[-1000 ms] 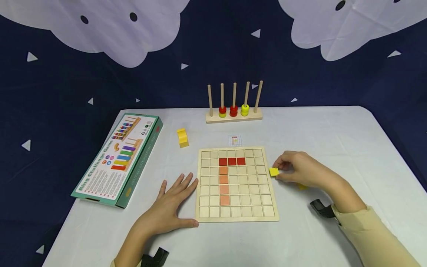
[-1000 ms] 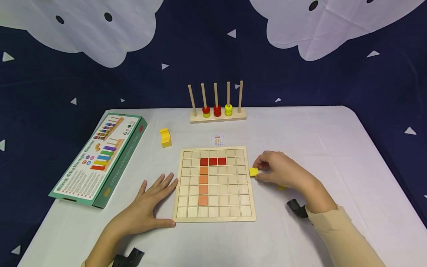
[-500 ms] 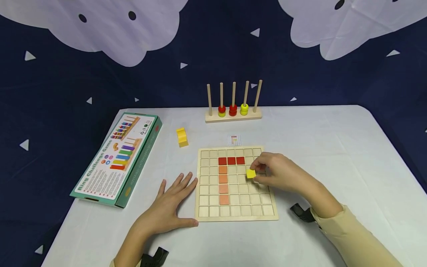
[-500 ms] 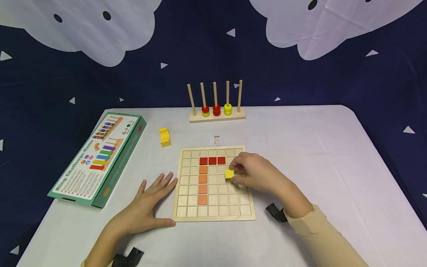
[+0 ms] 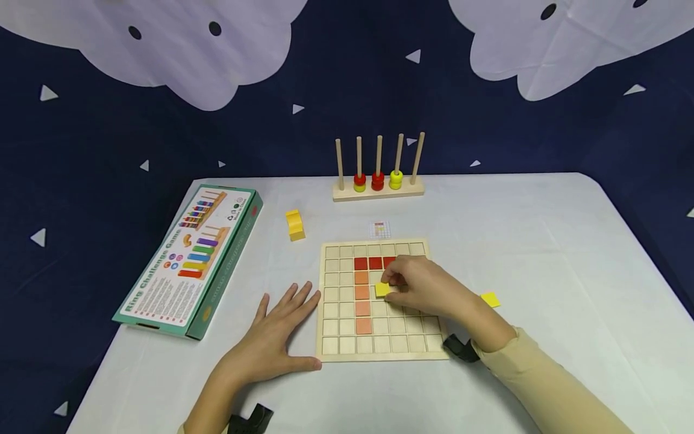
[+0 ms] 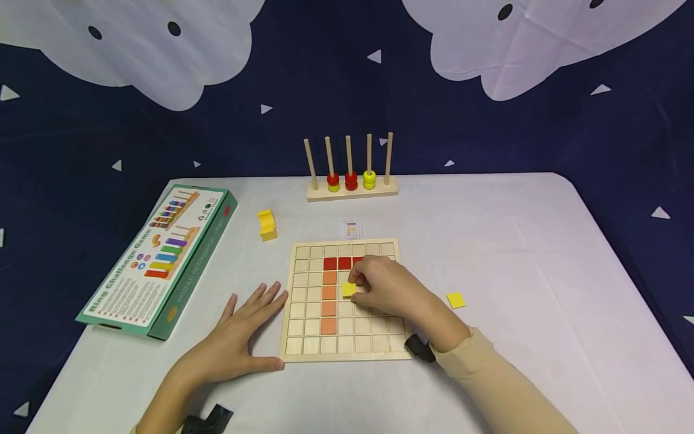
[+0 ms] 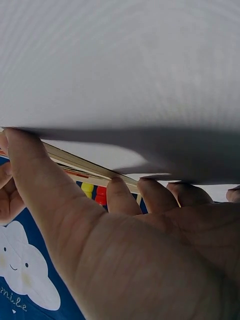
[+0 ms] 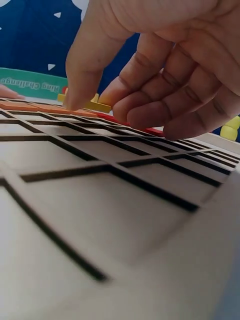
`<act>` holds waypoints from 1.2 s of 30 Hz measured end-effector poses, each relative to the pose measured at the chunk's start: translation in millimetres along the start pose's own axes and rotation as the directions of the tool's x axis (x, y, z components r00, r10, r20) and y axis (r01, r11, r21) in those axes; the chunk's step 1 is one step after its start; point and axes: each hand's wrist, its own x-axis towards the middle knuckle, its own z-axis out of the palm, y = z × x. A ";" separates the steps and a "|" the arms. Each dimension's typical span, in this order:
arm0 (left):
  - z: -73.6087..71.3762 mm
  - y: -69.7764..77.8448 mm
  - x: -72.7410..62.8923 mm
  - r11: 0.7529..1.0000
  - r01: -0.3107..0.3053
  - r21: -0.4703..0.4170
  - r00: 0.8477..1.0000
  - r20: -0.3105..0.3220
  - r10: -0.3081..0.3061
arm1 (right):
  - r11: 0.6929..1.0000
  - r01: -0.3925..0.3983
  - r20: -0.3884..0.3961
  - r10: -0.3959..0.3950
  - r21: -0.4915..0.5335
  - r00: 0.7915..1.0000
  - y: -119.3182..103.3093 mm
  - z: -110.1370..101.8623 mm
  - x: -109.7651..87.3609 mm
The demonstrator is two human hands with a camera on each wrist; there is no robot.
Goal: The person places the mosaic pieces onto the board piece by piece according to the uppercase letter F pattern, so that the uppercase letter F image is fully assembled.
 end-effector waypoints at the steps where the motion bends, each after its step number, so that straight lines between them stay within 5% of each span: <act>1: 0.1 0.0 0.0 1.000 0.000 0.001 1.000 0.000 0.000 | 1.000 0.002 0.000 -0.002 -0.001 1.000 -0.5 0.9 0.8; 36: -0.2 0.2 -0.3 1.000 0.005 0.003 1.000 0.010 -0.005 | 0.998 0.015 0.030 -0.013 -0.062 0.999 -1.5 5.6 8.4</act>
